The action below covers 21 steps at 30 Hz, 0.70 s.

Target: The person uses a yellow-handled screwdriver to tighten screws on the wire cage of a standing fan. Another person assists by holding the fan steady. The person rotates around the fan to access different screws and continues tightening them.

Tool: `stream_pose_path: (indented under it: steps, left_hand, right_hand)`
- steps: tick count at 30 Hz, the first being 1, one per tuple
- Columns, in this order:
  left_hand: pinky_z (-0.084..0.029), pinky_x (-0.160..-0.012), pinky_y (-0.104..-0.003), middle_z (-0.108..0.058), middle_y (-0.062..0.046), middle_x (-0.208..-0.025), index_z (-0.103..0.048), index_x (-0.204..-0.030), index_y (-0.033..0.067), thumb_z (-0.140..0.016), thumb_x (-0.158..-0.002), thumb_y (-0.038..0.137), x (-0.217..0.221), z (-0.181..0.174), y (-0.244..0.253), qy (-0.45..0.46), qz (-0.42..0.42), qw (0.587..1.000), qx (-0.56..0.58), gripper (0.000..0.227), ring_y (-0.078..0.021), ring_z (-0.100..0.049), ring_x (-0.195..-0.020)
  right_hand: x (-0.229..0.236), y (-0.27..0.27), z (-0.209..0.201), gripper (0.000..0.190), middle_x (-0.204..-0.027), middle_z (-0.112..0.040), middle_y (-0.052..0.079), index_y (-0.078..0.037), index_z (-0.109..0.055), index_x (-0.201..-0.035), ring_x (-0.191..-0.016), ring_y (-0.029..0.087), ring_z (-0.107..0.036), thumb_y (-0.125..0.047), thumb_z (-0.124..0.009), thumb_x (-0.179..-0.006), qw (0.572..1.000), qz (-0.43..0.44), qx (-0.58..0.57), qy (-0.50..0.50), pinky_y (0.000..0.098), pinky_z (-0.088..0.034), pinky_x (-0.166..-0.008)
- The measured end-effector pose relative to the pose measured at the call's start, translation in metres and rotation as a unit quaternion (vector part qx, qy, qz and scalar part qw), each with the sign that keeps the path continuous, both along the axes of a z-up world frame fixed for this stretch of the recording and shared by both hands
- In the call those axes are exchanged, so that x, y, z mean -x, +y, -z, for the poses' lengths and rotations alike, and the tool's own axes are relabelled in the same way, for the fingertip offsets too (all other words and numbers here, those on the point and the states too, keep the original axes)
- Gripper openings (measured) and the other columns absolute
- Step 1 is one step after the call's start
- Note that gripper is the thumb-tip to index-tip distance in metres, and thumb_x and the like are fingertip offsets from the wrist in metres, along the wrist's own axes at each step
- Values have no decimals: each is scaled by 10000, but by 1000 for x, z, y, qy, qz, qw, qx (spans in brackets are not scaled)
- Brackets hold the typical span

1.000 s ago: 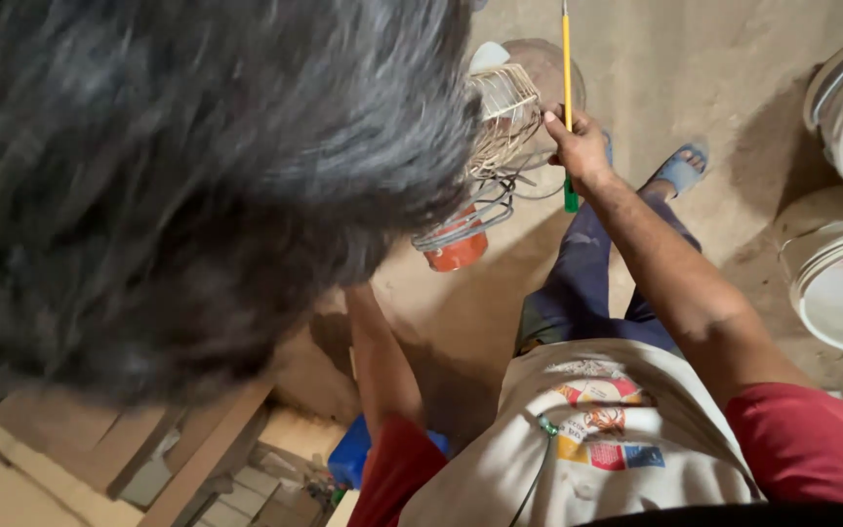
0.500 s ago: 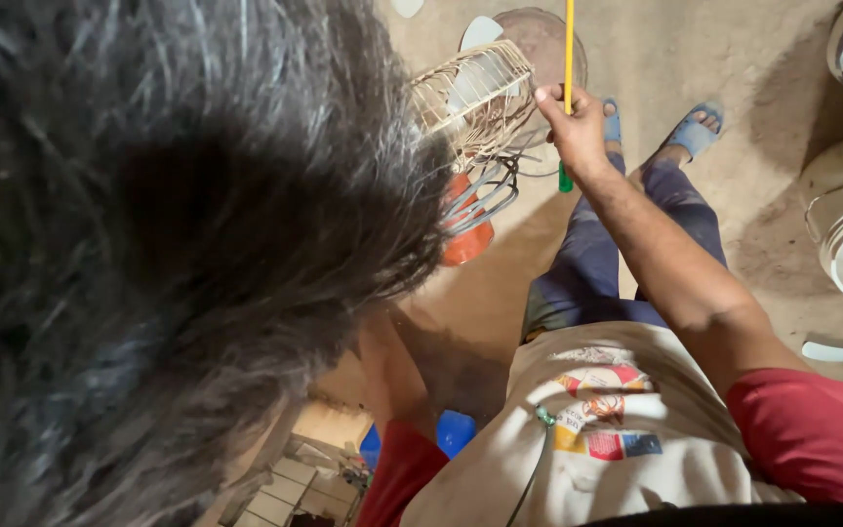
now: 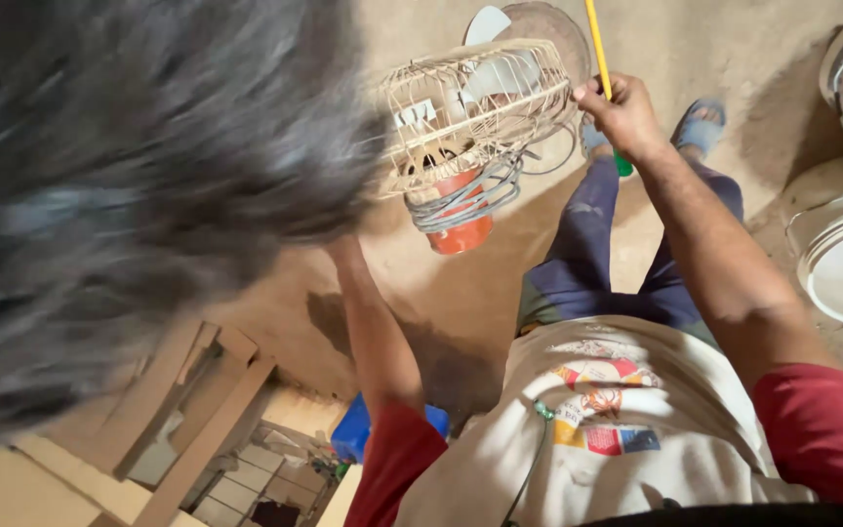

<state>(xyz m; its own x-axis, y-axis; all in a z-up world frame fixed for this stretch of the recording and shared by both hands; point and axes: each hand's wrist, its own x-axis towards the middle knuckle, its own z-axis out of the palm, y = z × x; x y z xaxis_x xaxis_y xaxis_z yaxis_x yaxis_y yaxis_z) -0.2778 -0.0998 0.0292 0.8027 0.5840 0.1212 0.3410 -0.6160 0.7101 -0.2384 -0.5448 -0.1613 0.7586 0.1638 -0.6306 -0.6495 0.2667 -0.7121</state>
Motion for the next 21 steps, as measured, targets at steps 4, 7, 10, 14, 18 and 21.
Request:
stream_pose_path:
  steps: [4, 7, 10, 14, 18, 21]
  left_hand:
    - [-431, -1149, -438, -501, -224, -1453, -410, -1510, -42, -476, -1116, 402, 32, 24, 6, 9, -11, 1000, 6, 597, -340, -520, -1281]
    - [-309, -1220, -432, -368, -244, -1575, -324, -1546, -45, -437, -1144, 405, 52, 17, -7, -54, -53, 994, 80, 614, -326, -383, -1429]
    - [-374, -1220, -463, -398, -244, -1570, -364, -1519, -70, -483, -1145, 413, 58, -35, -117, -81, -92, 991, -52, 622, -337, -438, -1437]
    - [-420, -1144, -474, -493, -221, -1446, -447, -1427, -57, -516, -1105, 375, 86, -26, -246, -58, -146, 985, -66, 543, -321, -510, -1325]
    - [-515, -988, -370, -666, -126, -1182, -651, -1191, 12, -623, -1087, 150, 61, -2, -346, 25, 37, 998, 40, 175, -225, -635, -1096]
    - [-572, -906, -309, -693, -112, -1176, -654, -1233, -1, -662, -1046, 136, 40, 59, -370, 66, 10, 977, 202, 232, -180, -682, -1064]
  right_hand:
    - [11, -9, 2, 194, -704, -543, -61, -103, -674, -959, -547, 43, -436, -271, -731, -1038, 996, -16, -73, 58, 238, -398, -515]
    - [1, -8, -15, 184, -726, -560, -53, -109, -692, -979, -497, 45, -393, -271, -675, -1064, 980, -1, -156, 124, 242, -417, -511]
    - [1, -17, -16, 179, -818, -625, -44, -93, -689, -1029, -481, 41, -381, -253, -631, -1082, 955, -1, -241, 173, 239, -437, -531]
    - [8, -34, -12, 171, -890, -640, -30, -75, -659, -1086, -488, 33, -392, -238, -609, -1091, 926, -22, -316, 203, 238, -469, -571]
    - [13, -53, -11, 191, -962, -653, -12, -62, -629, -1145, -507, 29, -395, -244, -579, -1113, 908, -34, -366, 203, 234, -460, -597]
    - [6, -69, -30, 285, -943, -660, -9, -66, -643, -1164, -497, 31, -389, -322, -525, -1123, 935, -59, -297, 184, 225, -437, -563]
